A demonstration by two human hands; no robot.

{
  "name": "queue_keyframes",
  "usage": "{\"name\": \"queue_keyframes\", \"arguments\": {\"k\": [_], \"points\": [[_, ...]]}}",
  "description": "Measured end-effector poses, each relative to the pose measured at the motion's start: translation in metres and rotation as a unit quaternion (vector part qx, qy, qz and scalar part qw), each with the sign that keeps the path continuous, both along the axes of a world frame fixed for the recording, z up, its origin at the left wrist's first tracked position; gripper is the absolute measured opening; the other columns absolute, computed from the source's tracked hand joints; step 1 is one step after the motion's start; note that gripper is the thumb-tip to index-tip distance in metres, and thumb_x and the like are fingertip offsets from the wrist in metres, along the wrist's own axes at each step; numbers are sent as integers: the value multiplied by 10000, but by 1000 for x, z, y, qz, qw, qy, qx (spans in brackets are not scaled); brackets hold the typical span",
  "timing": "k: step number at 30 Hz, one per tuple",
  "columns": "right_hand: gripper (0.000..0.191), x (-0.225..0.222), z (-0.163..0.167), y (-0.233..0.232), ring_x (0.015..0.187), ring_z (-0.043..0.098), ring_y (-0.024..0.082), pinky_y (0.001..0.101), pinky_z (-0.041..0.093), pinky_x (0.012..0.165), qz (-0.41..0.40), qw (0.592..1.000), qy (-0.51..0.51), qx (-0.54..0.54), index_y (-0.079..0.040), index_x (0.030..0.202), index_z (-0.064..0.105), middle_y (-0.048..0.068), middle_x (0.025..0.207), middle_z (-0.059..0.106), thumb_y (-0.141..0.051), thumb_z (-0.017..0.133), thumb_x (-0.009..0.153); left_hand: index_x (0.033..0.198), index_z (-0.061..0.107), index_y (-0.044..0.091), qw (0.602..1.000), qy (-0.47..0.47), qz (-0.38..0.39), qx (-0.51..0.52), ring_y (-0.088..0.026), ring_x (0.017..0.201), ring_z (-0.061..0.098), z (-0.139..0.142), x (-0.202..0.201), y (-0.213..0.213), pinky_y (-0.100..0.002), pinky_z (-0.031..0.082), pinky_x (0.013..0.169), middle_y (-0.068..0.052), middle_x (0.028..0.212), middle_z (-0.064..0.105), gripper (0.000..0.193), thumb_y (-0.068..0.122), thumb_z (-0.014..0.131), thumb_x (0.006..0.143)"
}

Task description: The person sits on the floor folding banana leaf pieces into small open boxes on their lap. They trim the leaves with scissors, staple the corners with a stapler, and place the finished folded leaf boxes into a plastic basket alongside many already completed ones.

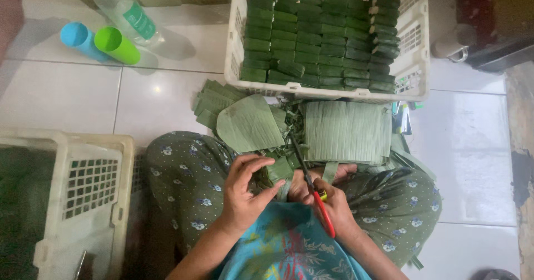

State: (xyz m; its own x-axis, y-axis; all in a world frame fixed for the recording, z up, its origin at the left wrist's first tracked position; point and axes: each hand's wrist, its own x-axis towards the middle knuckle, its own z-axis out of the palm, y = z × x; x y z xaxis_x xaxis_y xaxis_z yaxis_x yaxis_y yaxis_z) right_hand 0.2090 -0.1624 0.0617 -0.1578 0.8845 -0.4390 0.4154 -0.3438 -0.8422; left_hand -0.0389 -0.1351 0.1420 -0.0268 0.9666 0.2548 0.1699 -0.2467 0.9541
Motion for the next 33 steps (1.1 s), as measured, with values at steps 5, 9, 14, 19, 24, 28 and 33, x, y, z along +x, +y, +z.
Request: {"name": "queue_keyframes", "arguments": {"k": [5, 9, 14, 19, 24, 28, 33], "points": [[553, -8, -21, 13, 818, 696, 434, 521, 534, 667, 40, 970, -221, 89, -52, 1102, 657, 234, 799, 730, -509, 736, 801, 1288, 653, 36, 924, -369, -28, -92, -244, 1140, 655, 3, -49, 18, -382, 549, 1001, -134, 1245, 655, 451, -13, 811, 868], [533, -10, -37, 26, 887, 711, 430, 545, 554, 770, 49, 923, -380, 20, -149, 1173, 678, 245, 902, 732, -570, 604, 854, 1443, 539, -51, 594, -797, -106, 29, -342, 1116, 691, 32, -140, 15, -476, 572, 968, -216, 1201, 659, 404, 132, 499, 1085], [541, -13, -53, 35, 929, 708, 428, 535, 567, 781, 93, 901, -421, 48, -59, 1060, 694, 251, 964, 723, -559, 614, 869, 1372, 583, -38, 865, -500, -29, 24, -323, 1140, 697, -2, -149, 67, -526, 564, 1064, -143, 1249, 664, 505, 333, 631, 1033], [540, -20, -55, 53, 991, 708, 407, 516, 556, 868, 135, 883, -450, 0, -57, 1060, 684, 238, 1022, 731, -557, 641, 859, 1421, 429, -62, 939, 159, 101, -286, -371, 1294, 534, -81, -78, 154, -446, 457, 1080, -278, 1392, 528, 908, 476, 853, 825], [449, -26, -48, 73, 973, 683, 436, 521, 529, 841, 130, 923, -344, 112, -17, 1024, 670, 248, 1022, 705, -408, 742, 816, 1482, 330, 8, 790, 416, 71, -444, -356, 1249, 560, -111, -43, 165, -495, 455, 1031, -219, 1384, 526, 1032, 443, 895, 737], [411, -31, -49, 87, 938, 667, 421, 485, 536, 798, 67, 941, -264, 202, -18, 1047, 688, 228, 1018, 689, -312, 761, 770, 1403, 530, 113, 849, 406, 82, -327, -353, 1185, 667, -119, -45, 161, -524, 471, 1033, -154, 1261, 713, 611, 322, 790, 892], [286, -28, -37, 99, 913, 681, 267, 380, 529, 816, -155, 976, -47, 145, -36, 1022, 747, 123, 1021, 715, -285, 689, 895, 1324, 638, 55, 957, 257, 84, -105, -388, 1124, 662, -118, -40, 137, -478, 506, 989, -211, 1175, 706, 600, 357, 801, 832]]}}
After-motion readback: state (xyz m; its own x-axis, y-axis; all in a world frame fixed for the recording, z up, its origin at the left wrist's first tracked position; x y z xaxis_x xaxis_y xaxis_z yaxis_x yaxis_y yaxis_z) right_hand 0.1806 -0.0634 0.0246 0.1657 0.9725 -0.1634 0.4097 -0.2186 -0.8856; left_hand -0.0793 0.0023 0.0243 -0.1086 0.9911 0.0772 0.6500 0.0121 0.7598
